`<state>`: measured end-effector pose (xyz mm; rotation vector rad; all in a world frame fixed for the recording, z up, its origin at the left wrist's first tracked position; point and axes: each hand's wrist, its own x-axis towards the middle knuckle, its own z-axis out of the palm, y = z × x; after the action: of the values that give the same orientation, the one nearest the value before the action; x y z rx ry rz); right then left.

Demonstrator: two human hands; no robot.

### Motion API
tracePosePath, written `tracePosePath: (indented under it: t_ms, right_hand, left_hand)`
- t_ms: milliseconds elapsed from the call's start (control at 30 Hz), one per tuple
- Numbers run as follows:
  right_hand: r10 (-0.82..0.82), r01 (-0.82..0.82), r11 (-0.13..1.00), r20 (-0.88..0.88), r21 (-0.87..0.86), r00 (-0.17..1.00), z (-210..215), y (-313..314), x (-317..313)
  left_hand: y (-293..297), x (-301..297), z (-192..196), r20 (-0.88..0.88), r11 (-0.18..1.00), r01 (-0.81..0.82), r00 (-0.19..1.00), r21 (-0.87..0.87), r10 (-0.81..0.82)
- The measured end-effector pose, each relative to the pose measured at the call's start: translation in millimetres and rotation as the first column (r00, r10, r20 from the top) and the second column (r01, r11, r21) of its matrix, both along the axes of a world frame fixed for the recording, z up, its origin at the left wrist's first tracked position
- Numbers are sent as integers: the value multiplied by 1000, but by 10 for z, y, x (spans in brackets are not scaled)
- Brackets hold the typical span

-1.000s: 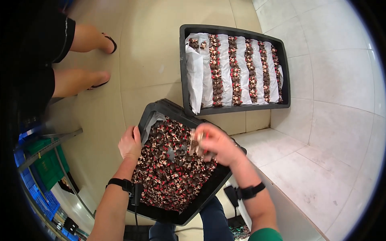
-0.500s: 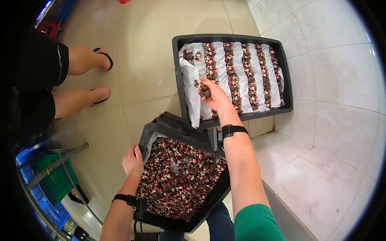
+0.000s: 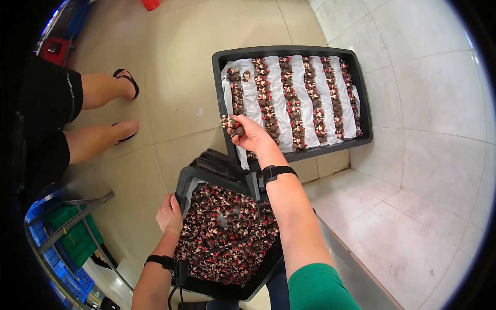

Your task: Sorting and organizing small multicolored plastic components into lined trays within a production facility.

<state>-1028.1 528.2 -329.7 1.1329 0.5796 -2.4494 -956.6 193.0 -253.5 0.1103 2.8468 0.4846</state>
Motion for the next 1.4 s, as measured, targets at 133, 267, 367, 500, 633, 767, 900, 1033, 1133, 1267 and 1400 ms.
tracePosePath:
  t_ms: [133, 267, 367, 500, 633, 767, 900, 1033, 1133, 1267, 1400]
  right_hand:
    - [-25, 25, 1000, 7, -6, 1000, 118, -115, 114]
    - [26, -19, 999, -180, 40, 983, 632, -185, 437]
    - [314, -302, 950, -253, 85, 915, 1390, -400, 923]
    - [691, -601, 706, -176, 375, 701, 1388, -1002, 1921]
    - [951, -516, -32, 185, 856, 248, 1111, -1348, 2213]
    - [895, -530, 230, 37, 816, 445, 1463, -570, 926]
    - [503, -169, -31, 161, 985, 849, 416, 381, -143]
    - [339, -175, -360, 303, 916, 891, -347, 829, -944]
    - [229, -347, -390, 455, 853, 860, -592, 891, -1221]
    - [329, -357, -350, 471, 866, 818, -708, 998, -1313]
    - [507, 39, -454, 221, 890, 833, -659, 990, -1376]
  left_hand:
    - [-16, 13, -15, -5, 1000, 12, 1000, -12, -12]
    - [-11, 16, -17, 19, 1000, -1, 1000, -2, 1]
    - [-9, -10, 22, 125, 1000, -25, 992, -11, 26]
    - [-14, -23, 41, 176, 998, -14, 984, -54, 23]
    - [-6, -18, -33, 85, 1000, -21, 996, -14, 22]
    - [-107, 22, -36, 67, 1000, -9, 998, -12, 9]
    - [-56, 7, -72, 41, 1000, 6, 999, 25, -7]
    - [-64, -33, -28, 93, 996, -18, 996, 84, 10]
    - [-46, -59, -18, 68, 994, -4, 998, 106, -4]
    - [-64, -71, 26, 95, 990, 17, 995, 137, -31]
    - [-77, -100, 17, 97, 988, 24, 995, 151, -39]
